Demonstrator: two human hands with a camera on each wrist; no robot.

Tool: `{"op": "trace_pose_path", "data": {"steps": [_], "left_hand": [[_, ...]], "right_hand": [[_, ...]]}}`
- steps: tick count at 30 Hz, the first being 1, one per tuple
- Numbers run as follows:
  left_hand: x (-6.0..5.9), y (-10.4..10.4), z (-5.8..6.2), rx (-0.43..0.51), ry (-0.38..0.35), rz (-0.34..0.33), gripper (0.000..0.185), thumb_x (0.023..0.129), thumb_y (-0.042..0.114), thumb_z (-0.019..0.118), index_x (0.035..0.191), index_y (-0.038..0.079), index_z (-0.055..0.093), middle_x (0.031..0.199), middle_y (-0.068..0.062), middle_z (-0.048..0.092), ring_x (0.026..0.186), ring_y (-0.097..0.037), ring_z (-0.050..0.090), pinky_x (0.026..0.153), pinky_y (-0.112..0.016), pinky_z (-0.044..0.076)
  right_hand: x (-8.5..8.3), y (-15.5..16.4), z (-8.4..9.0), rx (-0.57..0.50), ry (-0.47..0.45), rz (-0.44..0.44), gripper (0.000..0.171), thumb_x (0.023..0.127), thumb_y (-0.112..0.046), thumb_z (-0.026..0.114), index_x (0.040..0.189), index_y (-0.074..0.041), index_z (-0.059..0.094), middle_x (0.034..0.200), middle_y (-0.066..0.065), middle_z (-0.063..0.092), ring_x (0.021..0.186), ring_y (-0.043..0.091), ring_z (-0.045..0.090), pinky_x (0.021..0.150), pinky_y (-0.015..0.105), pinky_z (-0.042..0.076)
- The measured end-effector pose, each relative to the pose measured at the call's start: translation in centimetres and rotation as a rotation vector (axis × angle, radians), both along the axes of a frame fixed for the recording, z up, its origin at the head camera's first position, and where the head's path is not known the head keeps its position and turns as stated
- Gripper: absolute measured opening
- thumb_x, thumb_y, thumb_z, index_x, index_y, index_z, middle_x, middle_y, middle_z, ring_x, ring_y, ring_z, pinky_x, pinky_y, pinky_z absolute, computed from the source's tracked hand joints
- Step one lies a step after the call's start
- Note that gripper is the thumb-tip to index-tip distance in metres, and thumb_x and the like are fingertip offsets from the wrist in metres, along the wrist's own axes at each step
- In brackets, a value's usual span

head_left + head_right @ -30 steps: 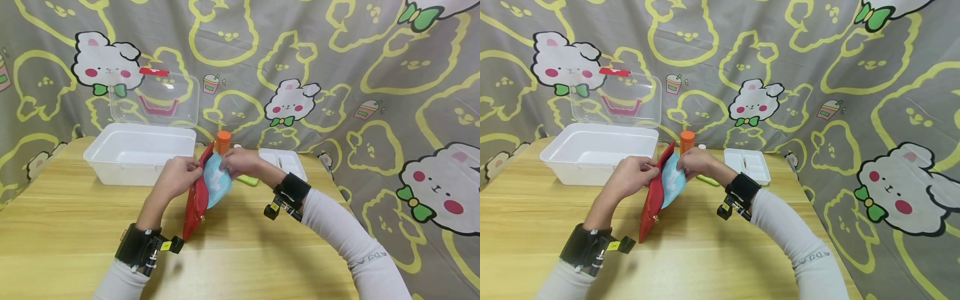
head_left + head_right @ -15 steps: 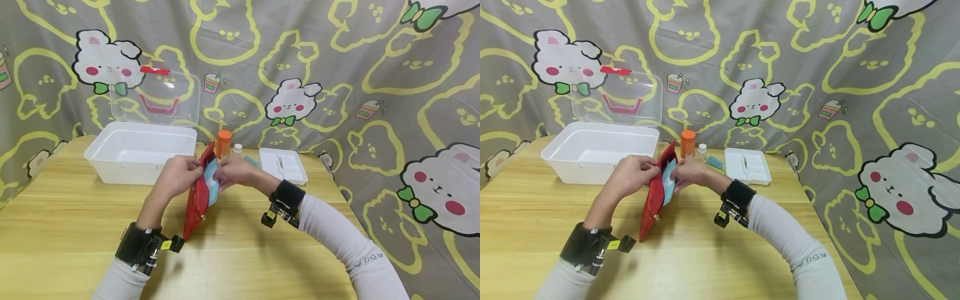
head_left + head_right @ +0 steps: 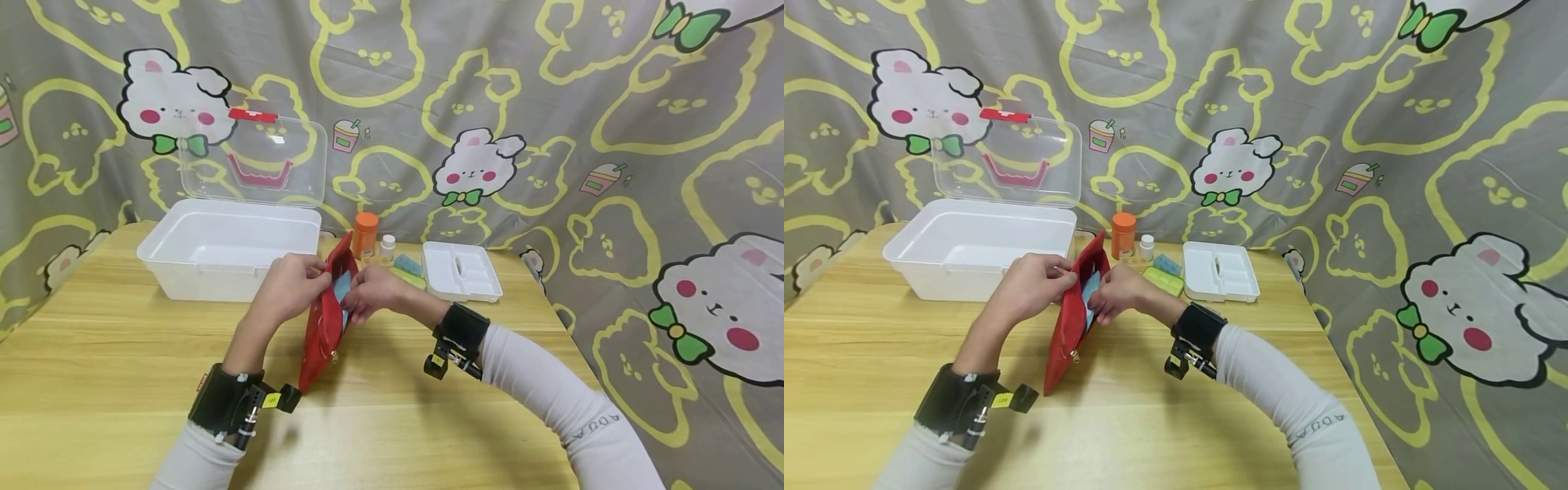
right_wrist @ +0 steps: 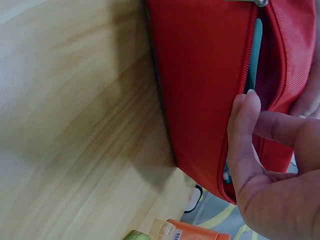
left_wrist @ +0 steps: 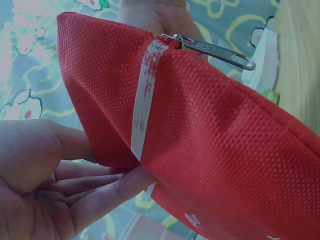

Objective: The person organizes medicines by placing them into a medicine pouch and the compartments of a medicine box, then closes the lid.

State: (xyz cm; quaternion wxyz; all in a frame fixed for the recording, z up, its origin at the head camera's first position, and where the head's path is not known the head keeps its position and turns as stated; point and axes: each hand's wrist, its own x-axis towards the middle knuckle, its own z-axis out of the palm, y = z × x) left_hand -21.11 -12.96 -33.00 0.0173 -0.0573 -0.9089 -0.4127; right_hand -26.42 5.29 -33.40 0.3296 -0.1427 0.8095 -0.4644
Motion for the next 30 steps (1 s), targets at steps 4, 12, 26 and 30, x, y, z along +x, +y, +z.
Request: {"op": "trace_pose_path", "data": {"steps": [4,12,26,30], "left_hand": [[0.03,0.01,0.02,-0.001,0.000,-0.003,0.031,0.097,0.015,0.059,0.122,-0.002,0.069,0.104,-0.022,0.075,0.067,-0.019,0.068,0.057,-0.025,0.056],[0.09,0.05,0.10,0.003,-0.011,0.000,0.032,0.097,0.014,0.059,0.123,-0.002,0.068,0.107,-0.023,0.074,0.069,-0.021,0.069,0.058,-0.025,0.057],[0.08,0.13,0.06,-0.002,0.003,-0.002,0.032,0.097,0.014,0.059,0.122,-0.003,0.069,0.106,-0.023,0.074,0.067,-0.020,0.068,0.058,-0.026,0.057],[0.07,0.13,-0.02,-0.003,0.006,0.002,0.030,0.097,0.014,0.059,0.121,-0.002,0.069,0.106,-0.023,0.074,0.068,-0.019,0.069,0.058,-0.026,0.057]], "right_hand": [[0.14,-0.16,-0.13,0.046,0.059,0.016,0.014,0.093,0.000,0.061,0.079,0.000,0.058,0.063,0.009,0.066,0.054,0.013,0.065,0.061,0.032,0.061],[0.05,-0.33,-0.65,0.104,0.151,0.049,0.018,0.093,-0.002,0.062,0.075,-0.001,0.062,0.065,0.008,0.068,0.053,0.013,0.065,0.061,0.035,0.062],[0.20,-0.25,-0.64,0.120,0.182,0.041,0.013,0.094,-0.005,0.064,0.083,0.002,0.065,0.069,0.010,0.069,0.055,0.014,0.066,0.071,0.043,0.063],[-0.09,-0.06,-0.38,0.115,0.189,0.042,0.014,0.095,-0.007,0.064,0.085,0.003,0.067,0.072,0.010,0.068,0.056,0.015,0.067,0.073,0.046,0.063]]}}
